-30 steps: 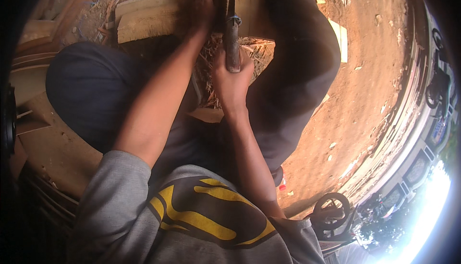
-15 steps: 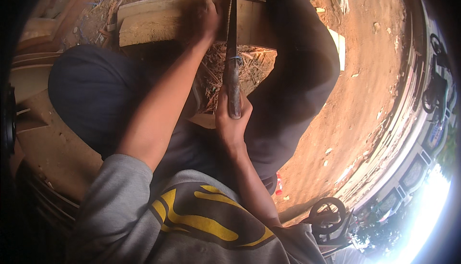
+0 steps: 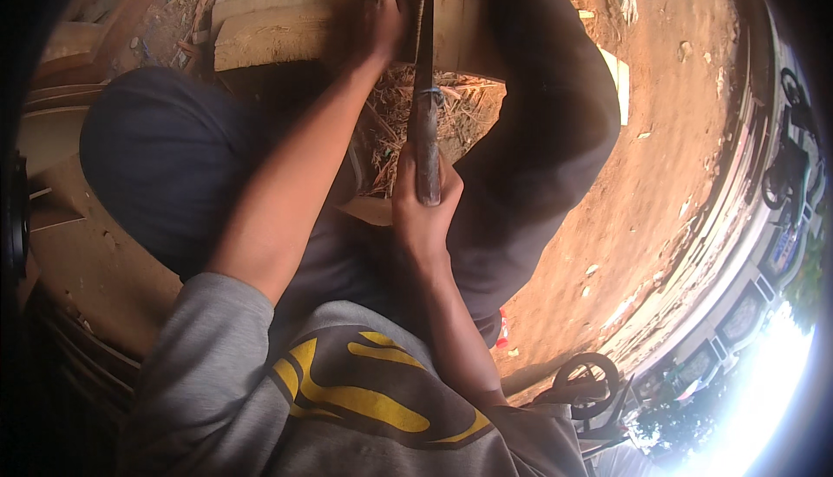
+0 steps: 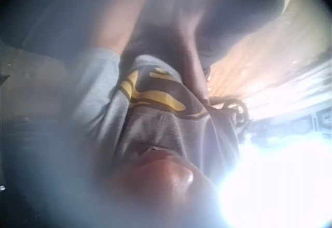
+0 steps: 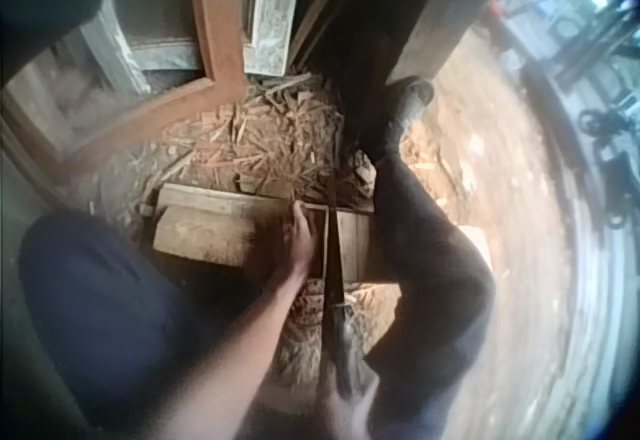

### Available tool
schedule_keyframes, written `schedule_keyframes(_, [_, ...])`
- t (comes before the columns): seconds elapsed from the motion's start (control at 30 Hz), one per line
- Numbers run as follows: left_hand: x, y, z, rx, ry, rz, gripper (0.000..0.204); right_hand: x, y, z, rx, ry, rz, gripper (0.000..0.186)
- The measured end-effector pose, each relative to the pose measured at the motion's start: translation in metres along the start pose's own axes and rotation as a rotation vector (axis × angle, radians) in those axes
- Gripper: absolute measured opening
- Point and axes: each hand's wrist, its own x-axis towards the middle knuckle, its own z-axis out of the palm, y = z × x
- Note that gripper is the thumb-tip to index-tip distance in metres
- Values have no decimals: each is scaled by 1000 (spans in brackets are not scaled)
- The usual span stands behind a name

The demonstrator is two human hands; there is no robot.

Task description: The person sits on the ground and uses a hand saw to cut a piece of wood. They hold the wood with their left hand and saw with their right hand, making several cuts along the wood's length.

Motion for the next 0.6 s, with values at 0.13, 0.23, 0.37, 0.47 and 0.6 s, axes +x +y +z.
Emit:
schedule_keyframes(0.13, [17, -18, 5, 180, -15, 203, 52, 50, -18, 18, 98, -20, -25, 24])
schedule_keyframes(0.23, [6, -10, 5, 7, 50, 117, 59, 13, -9, 7, 40, -18, 24, 20])
schedule_keyframes(0.37, [4, -10, 2, 130, -39, 145, 67, -10, 1, -2, -42, -12, -10, 16])
schedule_keyframes(0.47, [-1, -3, 2, 127, -25, 59, 57, 40, -5, 15, 76, -3, -46, 22])
schedule_keyframes(0.6, [10, -14, 4, 261, 23, 151, 44, 20, 0, 9, 98, -2, 27, 21])
